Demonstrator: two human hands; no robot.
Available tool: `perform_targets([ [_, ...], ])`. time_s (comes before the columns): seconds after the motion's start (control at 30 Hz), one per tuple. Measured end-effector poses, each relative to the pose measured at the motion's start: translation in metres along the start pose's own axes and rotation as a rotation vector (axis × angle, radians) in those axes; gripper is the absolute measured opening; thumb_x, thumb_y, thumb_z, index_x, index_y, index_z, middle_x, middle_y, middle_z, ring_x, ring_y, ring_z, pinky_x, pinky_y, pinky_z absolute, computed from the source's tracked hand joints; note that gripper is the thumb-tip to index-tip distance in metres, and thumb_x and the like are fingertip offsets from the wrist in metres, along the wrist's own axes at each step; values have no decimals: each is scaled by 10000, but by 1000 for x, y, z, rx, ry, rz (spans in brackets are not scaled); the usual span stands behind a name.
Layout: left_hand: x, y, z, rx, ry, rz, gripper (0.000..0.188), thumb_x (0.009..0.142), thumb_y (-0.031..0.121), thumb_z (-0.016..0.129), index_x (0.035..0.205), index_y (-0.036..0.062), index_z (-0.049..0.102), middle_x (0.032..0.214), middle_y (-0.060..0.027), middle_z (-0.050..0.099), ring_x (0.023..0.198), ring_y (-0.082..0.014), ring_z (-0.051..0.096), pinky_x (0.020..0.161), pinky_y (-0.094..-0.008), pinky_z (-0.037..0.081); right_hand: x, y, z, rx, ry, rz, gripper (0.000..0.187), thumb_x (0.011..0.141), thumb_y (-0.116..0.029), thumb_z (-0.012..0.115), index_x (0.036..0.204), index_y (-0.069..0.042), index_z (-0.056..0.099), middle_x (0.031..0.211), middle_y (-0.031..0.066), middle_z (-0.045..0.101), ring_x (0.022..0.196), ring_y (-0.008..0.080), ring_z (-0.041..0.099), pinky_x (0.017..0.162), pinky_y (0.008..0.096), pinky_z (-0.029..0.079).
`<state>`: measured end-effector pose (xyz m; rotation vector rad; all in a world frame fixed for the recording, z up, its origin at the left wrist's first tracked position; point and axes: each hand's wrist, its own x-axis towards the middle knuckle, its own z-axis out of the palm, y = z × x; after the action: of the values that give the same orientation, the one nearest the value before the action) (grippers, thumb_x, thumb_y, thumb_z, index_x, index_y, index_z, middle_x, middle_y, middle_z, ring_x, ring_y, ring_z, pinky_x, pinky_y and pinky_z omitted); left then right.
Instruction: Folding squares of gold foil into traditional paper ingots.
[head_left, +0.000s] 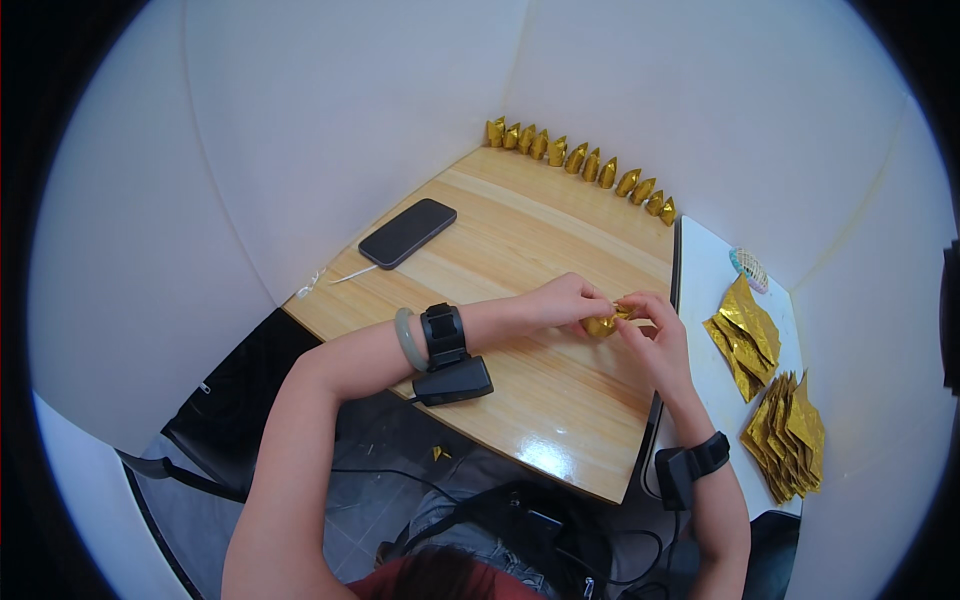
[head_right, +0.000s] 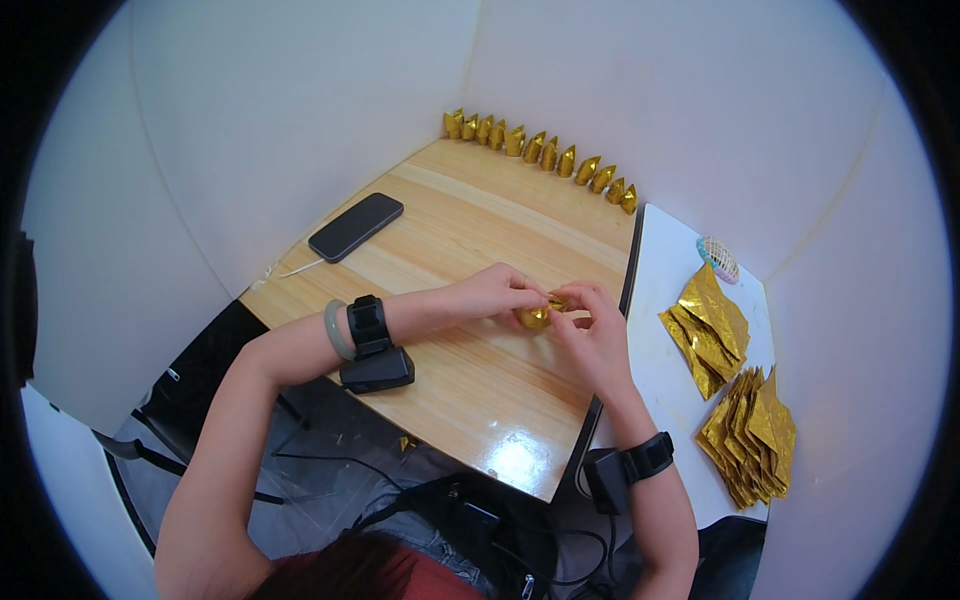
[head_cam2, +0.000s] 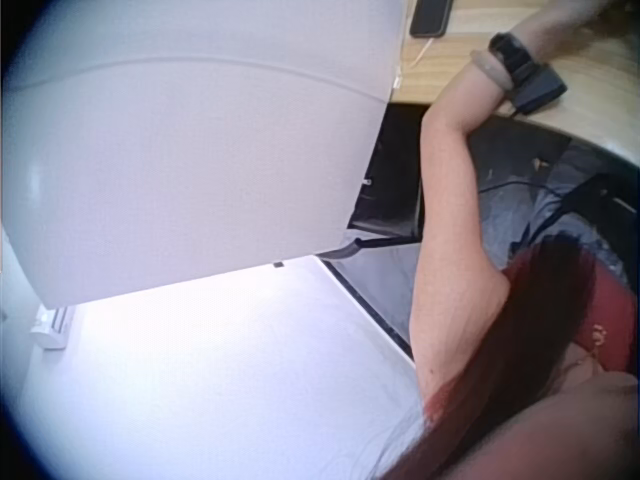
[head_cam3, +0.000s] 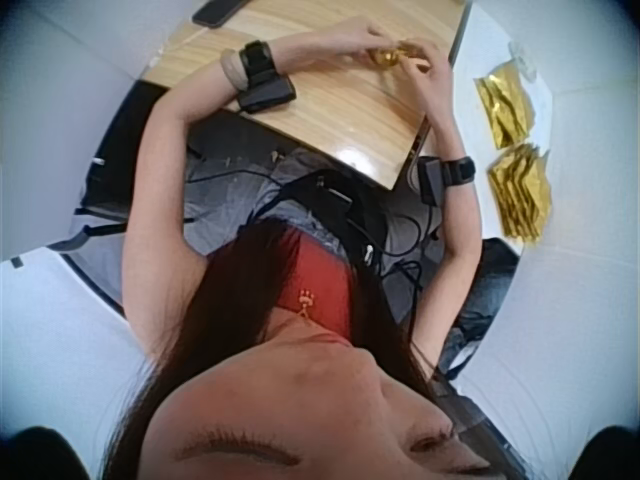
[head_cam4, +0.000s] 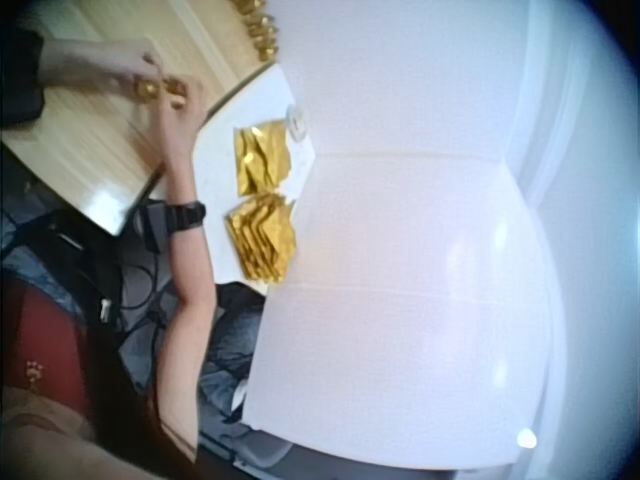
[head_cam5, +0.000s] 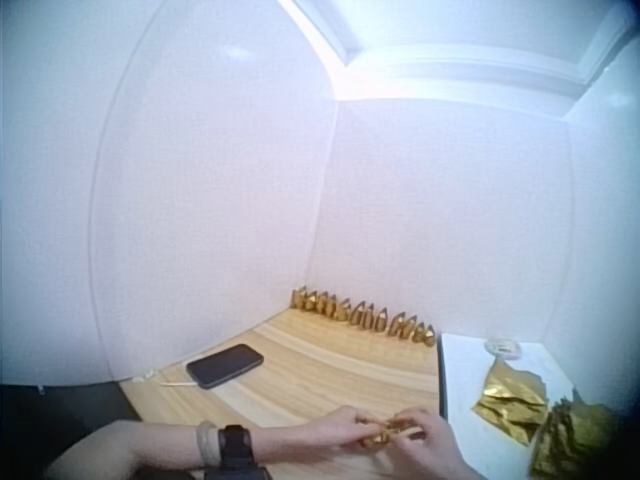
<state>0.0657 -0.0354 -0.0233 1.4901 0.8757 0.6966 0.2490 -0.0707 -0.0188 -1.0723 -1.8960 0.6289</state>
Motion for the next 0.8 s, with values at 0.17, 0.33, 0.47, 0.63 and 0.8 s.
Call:
perform_targets([
  [0.17,5,-7,-8,288,1,89,337,872,296,542,993,-7,626,953,-54,619,868,-95,551,734,-251,455,-3,-3,-1,-123,-65,-31,194,749,-52,614,941,-34,600,925,82,579,773,162,601,626,260,493],
  [0.33,3,0,-24,350,63,483,217,816,184,517,916,25,626,908,-62,603,831,-167,542,739,-300,443,-5,-9,-7,-254,-64,-42,219,719,-84,610,935,-51,591,931,91,576,805,201,602,658,286,496],
  [0.47,-5,7,-31,679,52,919,171,738,118,479,815,17,594,883,-96,568,786,-215,533,707,-325,441,-5,-16,-12,-327,-35,-204,278,673,-95,581,949,-67,563,975,85,562,923,235,565,754,321,475],
  [0.63,-7,11,-25,579,116,333,220,813,192,491,843,12,615,774,-100,612,719,-218,569,684,-324,452,-7,-13,-8,-360,-32,-221,282,697,-121,590,972,-66,556,1013,91,550,980,250,535,798,333,456],
  [0.8,-8,4,-23,606,-84,72,325,864,304,528,908,-4,620,737,-71,642,718,-151,585,659,-279,454,-7,0,-5,-401,-210,-97,318,759,-221,659,1005,-46,560,958,116,587,957,280,537,800,336,451],
])
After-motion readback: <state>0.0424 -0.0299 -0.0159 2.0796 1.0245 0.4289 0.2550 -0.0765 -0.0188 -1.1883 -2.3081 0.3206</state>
